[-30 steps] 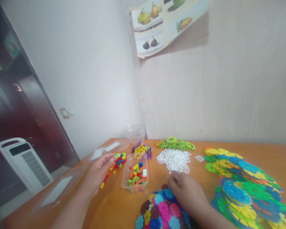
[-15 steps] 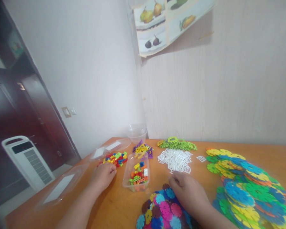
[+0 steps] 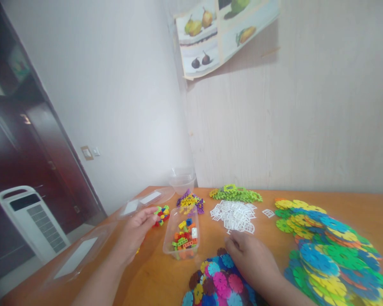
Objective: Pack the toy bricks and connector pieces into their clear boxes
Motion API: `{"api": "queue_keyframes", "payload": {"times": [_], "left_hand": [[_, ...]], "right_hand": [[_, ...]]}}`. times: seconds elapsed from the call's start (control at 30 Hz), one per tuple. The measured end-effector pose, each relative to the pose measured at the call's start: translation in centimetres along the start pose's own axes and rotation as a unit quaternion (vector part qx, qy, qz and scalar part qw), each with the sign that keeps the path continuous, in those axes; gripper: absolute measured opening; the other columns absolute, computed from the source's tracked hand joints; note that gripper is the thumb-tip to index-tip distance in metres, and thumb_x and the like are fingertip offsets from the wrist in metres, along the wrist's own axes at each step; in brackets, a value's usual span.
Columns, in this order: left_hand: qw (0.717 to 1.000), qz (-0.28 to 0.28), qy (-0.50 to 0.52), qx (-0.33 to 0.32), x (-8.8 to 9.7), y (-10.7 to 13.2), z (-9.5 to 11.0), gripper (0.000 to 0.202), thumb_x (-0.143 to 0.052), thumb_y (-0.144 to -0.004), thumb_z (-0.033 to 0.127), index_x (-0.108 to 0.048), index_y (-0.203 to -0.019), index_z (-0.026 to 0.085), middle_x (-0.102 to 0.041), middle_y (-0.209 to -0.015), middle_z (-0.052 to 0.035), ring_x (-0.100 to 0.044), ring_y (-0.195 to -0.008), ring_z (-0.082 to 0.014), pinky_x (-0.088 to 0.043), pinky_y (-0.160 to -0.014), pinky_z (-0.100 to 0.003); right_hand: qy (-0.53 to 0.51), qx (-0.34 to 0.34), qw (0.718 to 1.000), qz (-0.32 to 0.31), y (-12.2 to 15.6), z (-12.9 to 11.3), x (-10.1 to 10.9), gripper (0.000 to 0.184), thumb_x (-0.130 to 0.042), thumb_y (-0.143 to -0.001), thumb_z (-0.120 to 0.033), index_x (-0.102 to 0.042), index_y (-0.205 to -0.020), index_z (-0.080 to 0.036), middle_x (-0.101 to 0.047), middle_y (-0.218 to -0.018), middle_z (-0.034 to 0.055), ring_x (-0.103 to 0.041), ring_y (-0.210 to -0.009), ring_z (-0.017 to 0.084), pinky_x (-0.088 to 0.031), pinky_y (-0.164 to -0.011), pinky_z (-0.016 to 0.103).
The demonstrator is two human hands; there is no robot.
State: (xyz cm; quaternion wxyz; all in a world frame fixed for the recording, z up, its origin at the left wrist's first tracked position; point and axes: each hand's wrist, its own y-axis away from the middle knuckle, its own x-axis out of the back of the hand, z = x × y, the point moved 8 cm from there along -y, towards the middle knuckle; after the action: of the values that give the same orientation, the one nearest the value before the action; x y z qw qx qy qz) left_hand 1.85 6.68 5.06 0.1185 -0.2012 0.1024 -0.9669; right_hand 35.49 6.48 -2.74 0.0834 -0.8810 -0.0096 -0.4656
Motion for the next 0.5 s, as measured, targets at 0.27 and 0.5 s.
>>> {"api": "queue_keyframes", "payload": {"times": [0.27, 0.5], "left_hand": [[0.989, 0.099, -0.102, 0.031, 5.1, -0.1, -1.2, 0.03, -0.054, -0.081, 0.036, -0.063, -0.103, 0.017, -0.071, -0.092, -0.0049, -0.064, -0.082, -0.0193, -0.046, -0.072, -0.028], [0.916, -0.014, -0.392, 0.08, 5.3, 0.1, -4.4, 0.005, -0.059, -0.072, 0.026, -0.06, -0.07, 0.022, -0.062, -0.059, 0.0001, -0.055, -0.055, -0.0175, -0.028, -0.053, -0.026]], "right_hand": [[0.006, 0.0, 1.0, -0.014, 0.0, 0.0, -0.1, 0.036, -0.038, -0.093, -0.046, -0.053, -0.07, -0.023, -0.065, -0.07, 0.0007, -0.058, -0.066, 0.017, -0.028, -0.058, 0.026], [0.011, 0.004, 1.0, -0.021, -0.1, 0.1, -0.2, 0.034, -0.039, -0.092, -0.046, -0.052, -0.07, -0.024, -0.067, -0.072, 0.0007, -0.06, -0.068, 0.018, -0.03, -0.058, 0.026]]}}
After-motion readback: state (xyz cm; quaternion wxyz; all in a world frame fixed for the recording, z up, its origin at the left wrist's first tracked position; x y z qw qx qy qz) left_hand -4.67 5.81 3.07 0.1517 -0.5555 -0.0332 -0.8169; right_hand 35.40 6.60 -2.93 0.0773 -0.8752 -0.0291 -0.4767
